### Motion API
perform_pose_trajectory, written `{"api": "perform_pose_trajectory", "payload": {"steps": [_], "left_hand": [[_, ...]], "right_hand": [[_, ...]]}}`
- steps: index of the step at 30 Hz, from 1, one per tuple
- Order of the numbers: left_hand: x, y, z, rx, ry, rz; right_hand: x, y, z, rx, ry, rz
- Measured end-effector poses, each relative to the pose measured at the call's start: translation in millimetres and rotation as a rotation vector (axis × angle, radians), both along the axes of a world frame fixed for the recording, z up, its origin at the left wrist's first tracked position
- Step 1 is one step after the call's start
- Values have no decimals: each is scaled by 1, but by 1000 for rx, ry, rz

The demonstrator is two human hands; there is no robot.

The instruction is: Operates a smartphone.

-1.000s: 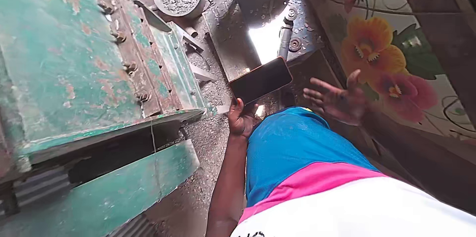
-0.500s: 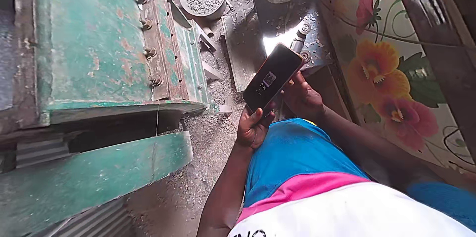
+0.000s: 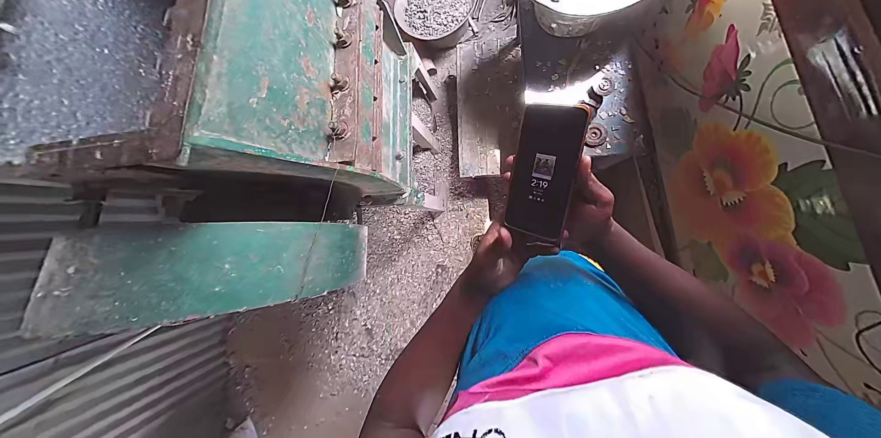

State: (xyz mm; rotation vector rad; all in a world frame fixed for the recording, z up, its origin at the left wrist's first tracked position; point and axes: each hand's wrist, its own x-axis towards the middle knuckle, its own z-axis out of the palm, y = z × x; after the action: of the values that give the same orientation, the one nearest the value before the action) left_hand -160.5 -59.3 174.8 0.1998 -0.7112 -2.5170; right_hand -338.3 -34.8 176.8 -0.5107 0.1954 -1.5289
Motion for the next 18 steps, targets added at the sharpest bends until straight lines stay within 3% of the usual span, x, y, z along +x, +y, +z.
{"api": "perform_pose_trajectory", "payload": {"steps": [4,13,18], "left_hand": [[7,-1,-4,159,77,-70],[9,-2,-3,124,134,-88],[11,-6,-4,87,118,-39]], "right_hand": [[7,6,-2,-4,-46,-14],[-8,13,3,74,53,158],[-13,16,26,77,436,25]]}}
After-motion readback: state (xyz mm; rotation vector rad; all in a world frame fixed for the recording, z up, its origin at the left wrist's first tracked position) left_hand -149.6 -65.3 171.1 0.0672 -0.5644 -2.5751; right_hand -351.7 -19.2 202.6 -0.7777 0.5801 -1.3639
